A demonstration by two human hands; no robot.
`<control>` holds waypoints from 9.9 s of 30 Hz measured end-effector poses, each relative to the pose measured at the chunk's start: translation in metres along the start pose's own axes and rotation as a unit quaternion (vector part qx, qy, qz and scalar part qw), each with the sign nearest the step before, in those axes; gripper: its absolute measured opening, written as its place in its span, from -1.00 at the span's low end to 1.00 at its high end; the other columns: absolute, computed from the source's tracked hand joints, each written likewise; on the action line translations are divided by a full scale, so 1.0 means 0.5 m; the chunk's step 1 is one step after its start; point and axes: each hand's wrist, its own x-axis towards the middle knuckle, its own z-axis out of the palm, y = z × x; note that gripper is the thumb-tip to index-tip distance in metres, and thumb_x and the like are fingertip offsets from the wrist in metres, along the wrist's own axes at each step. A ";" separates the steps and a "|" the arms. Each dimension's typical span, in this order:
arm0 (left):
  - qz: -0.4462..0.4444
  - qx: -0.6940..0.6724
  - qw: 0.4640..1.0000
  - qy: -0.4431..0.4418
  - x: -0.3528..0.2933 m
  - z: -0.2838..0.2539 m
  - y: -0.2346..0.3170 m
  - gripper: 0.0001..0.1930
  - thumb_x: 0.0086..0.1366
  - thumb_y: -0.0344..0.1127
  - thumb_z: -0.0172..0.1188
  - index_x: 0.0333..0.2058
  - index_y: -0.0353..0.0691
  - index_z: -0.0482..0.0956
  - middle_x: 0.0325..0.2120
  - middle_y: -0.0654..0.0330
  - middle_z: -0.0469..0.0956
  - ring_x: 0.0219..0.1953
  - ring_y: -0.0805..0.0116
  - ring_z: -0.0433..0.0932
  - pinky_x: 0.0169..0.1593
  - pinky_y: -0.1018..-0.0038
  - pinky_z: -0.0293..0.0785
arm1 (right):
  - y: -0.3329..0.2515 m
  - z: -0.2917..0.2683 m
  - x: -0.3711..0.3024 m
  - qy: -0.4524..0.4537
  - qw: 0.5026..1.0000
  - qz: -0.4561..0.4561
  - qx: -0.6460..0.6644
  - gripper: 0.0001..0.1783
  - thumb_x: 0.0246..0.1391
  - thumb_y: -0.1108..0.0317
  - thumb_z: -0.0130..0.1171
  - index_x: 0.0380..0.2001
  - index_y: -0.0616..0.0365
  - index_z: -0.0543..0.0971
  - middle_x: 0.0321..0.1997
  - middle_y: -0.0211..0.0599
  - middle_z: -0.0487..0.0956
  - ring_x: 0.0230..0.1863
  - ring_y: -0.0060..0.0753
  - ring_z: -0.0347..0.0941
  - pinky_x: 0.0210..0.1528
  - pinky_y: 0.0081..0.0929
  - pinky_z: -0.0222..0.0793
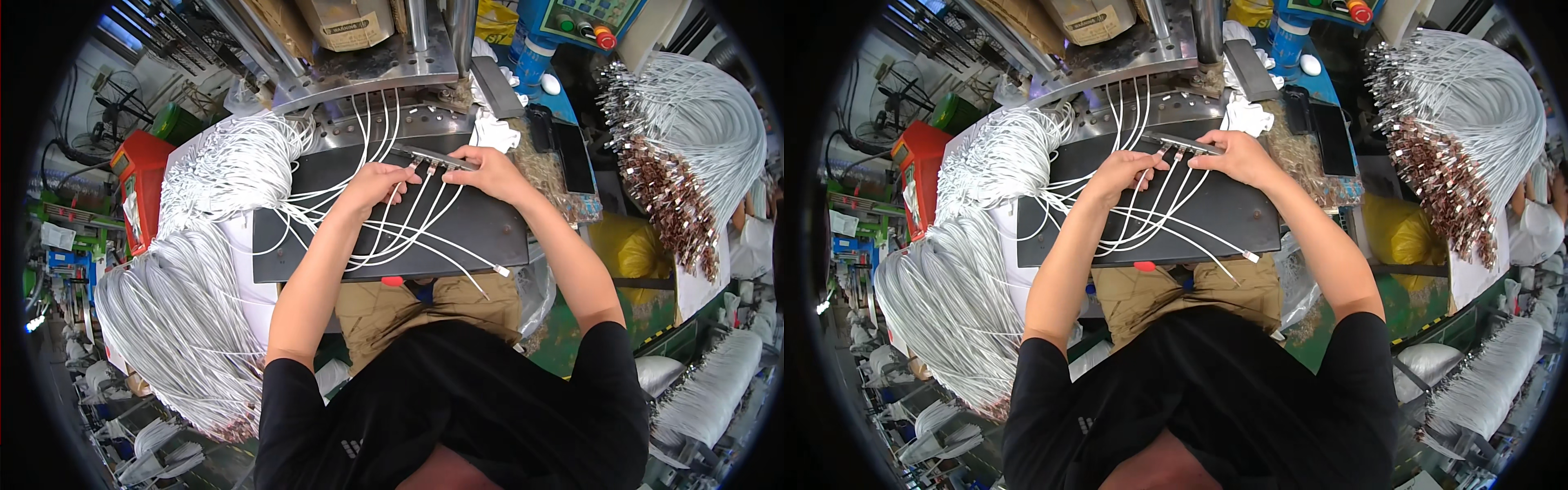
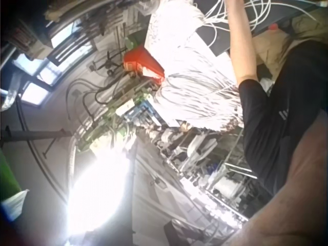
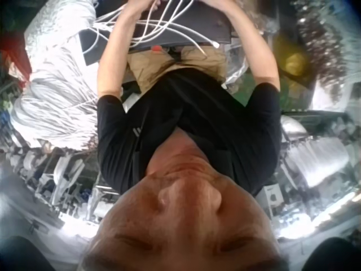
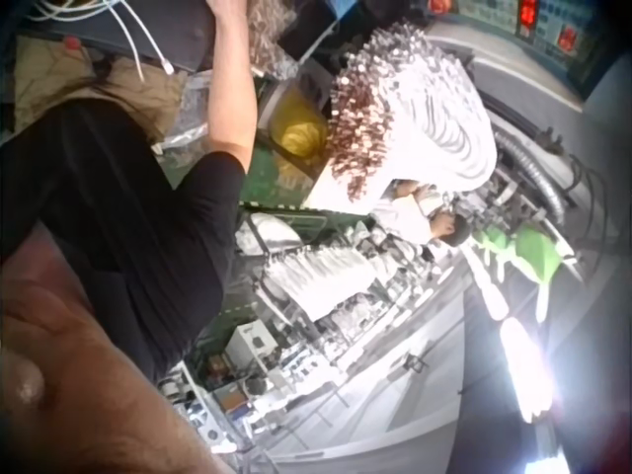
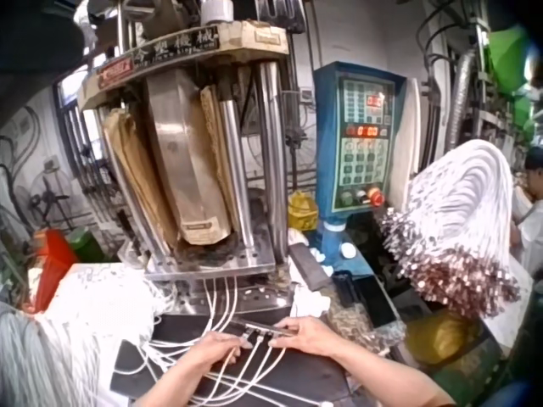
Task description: Arrange multiple white wires into a black connector template and use a pressing machine to secure them.
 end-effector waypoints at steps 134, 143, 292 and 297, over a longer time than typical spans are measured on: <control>0.009 -0.374 0.857 0.355 -0.317 -0.015 -0.478 -0.72 0.46 -0.25 0.05 -0.31 -0.33 0.64 -0.42 0.16 0.67 -0.36 0.43 0.64 -0.18 0.52 0.56 | 0.213 0.155 -0.390 0.062 0.951 0.293 0.076 -0.60 0.32 0.34 -0.11 -0.31 0.39 0.67 -0.32 -0.15 0.71 -0.30 -0.35 0.64 -0.16 -0.43 0.55; 0.018 -0.328 0.867 0.374 -0.295 0.032 -0.454 -0.67 0.48 -0.26 0.00 -0.39 -0.33 0.63 -0.48 0.19 0.65 -0.38 0.42 0.63 -0.20 0.49 0.55 | 0.132 0.141 -0.366 0.056 0.952 0.270 0.136 -0.74 0.25 0.43 0.08 -0.22 0.46 0.66 -0.28 -0.13 0.72 -0.29 -0.38 0.65 -0.15 -0.52 0.57; 0.650 0.315 0.602 0.341 -0.902 0.049 0.351 -0.27 0.49 0.29 -0.21 -0.24 -0.36 0.62 -0.45 0.16 0.57 -0.34 0.36 0.52 -0.13 0.38 0.50 | -0.683 0.276 -0.267 -0.609 0.658 -0.320 0.305 -0.39 0.12 0.14 0.28 0.07 0.38 0.38 -0.36 0.21 0.60 -0.29 0.15 0.65 -0.23 0.04 0.64; 0.644 0.294 0.656 0.263 -0.820 0.085 0.407 -0.31 0.50 0.25 -0.21 -0.24 -0.35 0.60 -0.47 0.11 0.56 -0.35 0.34 0.52 -0.17 0.37 0.50 | -0.363 0.149 -0.278 -0.644 0.699 -0.060 0.305 -0.33 -0.16 0.52 0.45 0.03 0.50 0.39 -0.17 0.20 0.62 -0.03 0.11 0.61 0.03 0.05 0.54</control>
